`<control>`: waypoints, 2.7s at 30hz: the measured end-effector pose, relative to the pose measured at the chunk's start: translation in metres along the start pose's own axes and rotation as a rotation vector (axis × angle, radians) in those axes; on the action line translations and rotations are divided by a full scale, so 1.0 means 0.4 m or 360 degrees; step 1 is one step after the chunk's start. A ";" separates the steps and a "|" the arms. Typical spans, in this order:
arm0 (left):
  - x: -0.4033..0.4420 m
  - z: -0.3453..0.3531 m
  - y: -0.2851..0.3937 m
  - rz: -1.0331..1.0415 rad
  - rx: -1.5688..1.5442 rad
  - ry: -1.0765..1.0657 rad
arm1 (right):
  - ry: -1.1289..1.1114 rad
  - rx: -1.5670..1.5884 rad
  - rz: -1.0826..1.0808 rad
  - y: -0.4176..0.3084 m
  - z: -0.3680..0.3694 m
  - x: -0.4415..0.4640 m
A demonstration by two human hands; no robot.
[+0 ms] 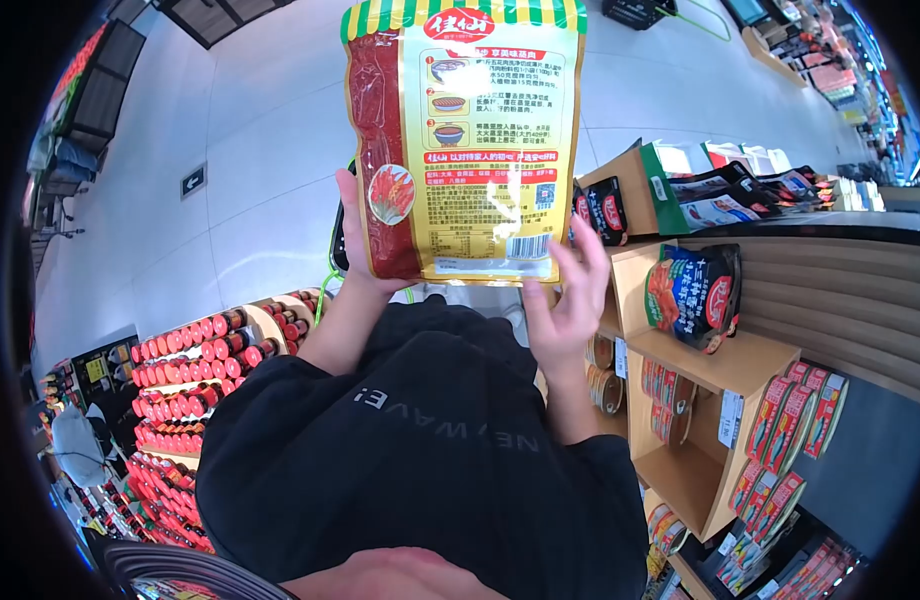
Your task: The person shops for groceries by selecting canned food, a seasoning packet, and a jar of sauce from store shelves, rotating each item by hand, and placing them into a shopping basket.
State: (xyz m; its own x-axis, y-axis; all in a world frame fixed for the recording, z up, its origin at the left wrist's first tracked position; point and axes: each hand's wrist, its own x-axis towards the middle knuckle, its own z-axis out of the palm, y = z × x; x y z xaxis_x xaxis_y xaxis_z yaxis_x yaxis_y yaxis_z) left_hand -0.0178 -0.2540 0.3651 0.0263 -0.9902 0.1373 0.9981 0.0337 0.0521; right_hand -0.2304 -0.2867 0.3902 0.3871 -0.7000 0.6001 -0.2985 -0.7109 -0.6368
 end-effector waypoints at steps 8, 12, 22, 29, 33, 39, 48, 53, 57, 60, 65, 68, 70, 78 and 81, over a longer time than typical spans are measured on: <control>0.004 -0.020 0.007 0.0003 -0.0146 -0.0145 | 0.0163 0.1247 0.0888 0.010 -0.012 -0.007; 0.005 -0.019 0.004 -0.0027 -0.0192 -0.0129 | 0.0178 0.1357 0.1033 0.013 -0.016 -0.015; 0.005 -0.016 0.012 -0.0087 -0.0187 -0.0078 | 0.0033 0.1479 0.1133 0.042 -0.020 -0.045; 0.004 -0.019 0.007 -0.0125 -0.0295 -0.0101 | 0.0073 0.1508 0.1090 0.053 -0.010 -0.044; 0.006 -0.020 0.006 -0.0141 -0.0319 -0.0107 | 0.0061 0.1609 0.0980 0.051 -0.003 -0.042; 0.007 -0.018 -0.015 -0.0099 -0.0287 0.0095 | 0.0032 0.1611 0.1013 0.092 0.012 -0.083; 0.004 -0.027 -0.009 -0.0075 -0.0209 0.0110 | 0.0132 0.1475 0.0977 0.063 0.000 -0.063; 0.005 -0.026 -0.009 -0.0079 -0.0184 0.0082 | 0.0250 0.0825 0.0512 0.039 0.004 -0.043; 0.004 -0.033 -0.012 -0.0093 -0.0221 0.0018 | 0.0231 0.0380 0.0066 0.032 0.005 -0.033; 0.004 -0.033 -0.014 -0.0088 -0.0298 -0.0049 | 0.0164 0.0363 0.0224 0.040 0.013 -0.052; 0.005 -0.032 -0.014 -0.0093 -0.0264 -0.0012 | 0.0205 0.0857 0.0635 0.018 0.024 -0.076; 0.003 -0.030 -0.014 -0.0132 -0.0282 -0.0014 | 0.0211 0.0794 0.0592 0.006 0.023 -0.063; 0.002 -0.027 -0.014 -0.0153 -0.0292 0.0004 | 0.0206 0.0721 0.0576 0.008 0.021 -0.064; 0.004 -0.021 -0.016 -0.0188 -0.0315 0.0044 | 0.0285 0.0842 0.0605 0.013 0.016 -0.082; 0.004 -0.026 -0.017 -0.0193 -0.0310 0.0051 | 0.0313 0.0766 0.0529 0.027 0.022 -0.089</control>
State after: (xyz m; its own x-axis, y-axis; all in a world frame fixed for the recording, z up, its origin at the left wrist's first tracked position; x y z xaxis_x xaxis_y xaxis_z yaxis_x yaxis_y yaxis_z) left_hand -0.0237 -0.2573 0.3545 -0.0959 -0.9893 0.1102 0.9859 -0.1096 -0.1263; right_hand -0.2397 -0.2688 0.3578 0.1591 -0.9109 0.3806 0.0695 -0.3743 -0.9247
